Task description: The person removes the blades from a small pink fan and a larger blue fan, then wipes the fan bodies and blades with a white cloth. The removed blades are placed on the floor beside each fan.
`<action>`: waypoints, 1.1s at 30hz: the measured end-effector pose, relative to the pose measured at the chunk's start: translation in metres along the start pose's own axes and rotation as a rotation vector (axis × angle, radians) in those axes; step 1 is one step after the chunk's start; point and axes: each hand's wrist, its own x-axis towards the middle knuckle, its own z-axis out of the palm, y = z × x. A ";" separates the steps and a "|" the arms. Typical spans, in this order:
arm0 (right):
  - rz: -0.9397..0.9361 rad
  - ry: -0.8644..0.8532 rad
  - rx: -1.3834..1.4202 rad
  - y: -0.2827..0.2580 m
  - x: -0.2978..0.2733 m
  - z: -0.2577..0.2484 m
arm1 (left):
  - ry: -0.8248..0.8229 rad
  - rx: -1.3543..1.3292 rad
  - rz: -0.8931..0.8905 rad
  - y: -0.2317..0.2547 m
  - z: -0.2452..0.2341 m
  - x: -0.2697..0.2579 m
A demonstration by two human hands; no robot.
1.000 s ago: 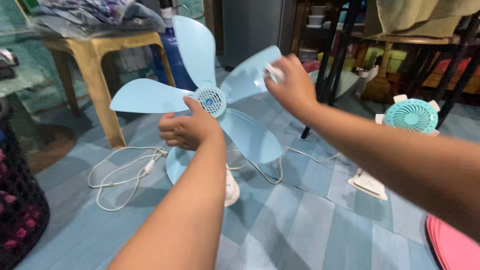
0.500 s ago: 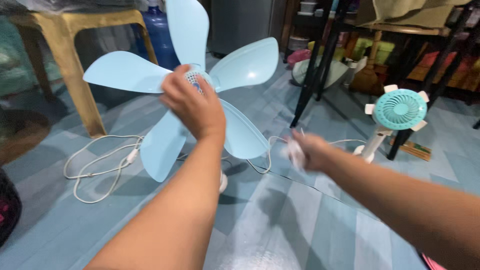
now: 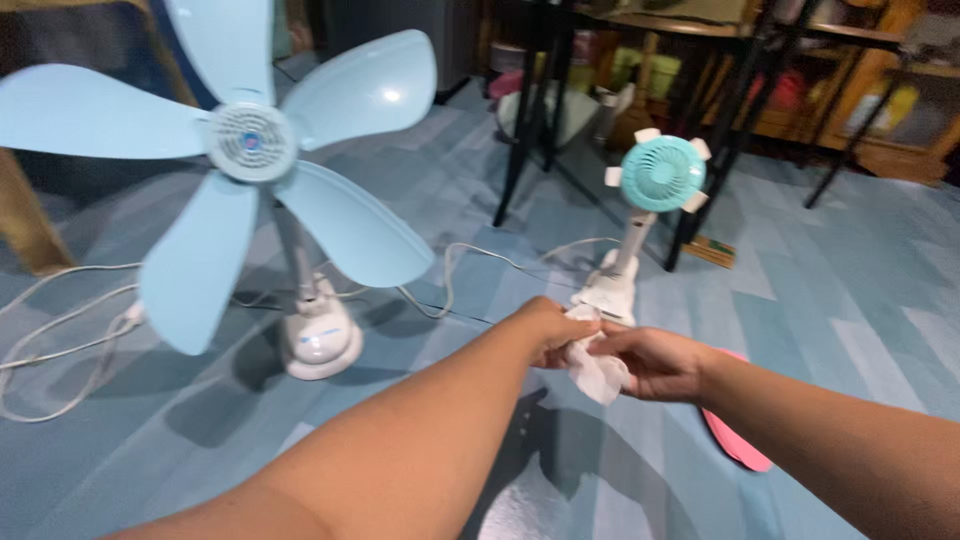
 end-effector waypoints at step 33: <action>-0.365 1.307 -0.421 -0.002 0.020 -0.048 | 1.429 0.057 0.826 0.086 -0.084 -0.077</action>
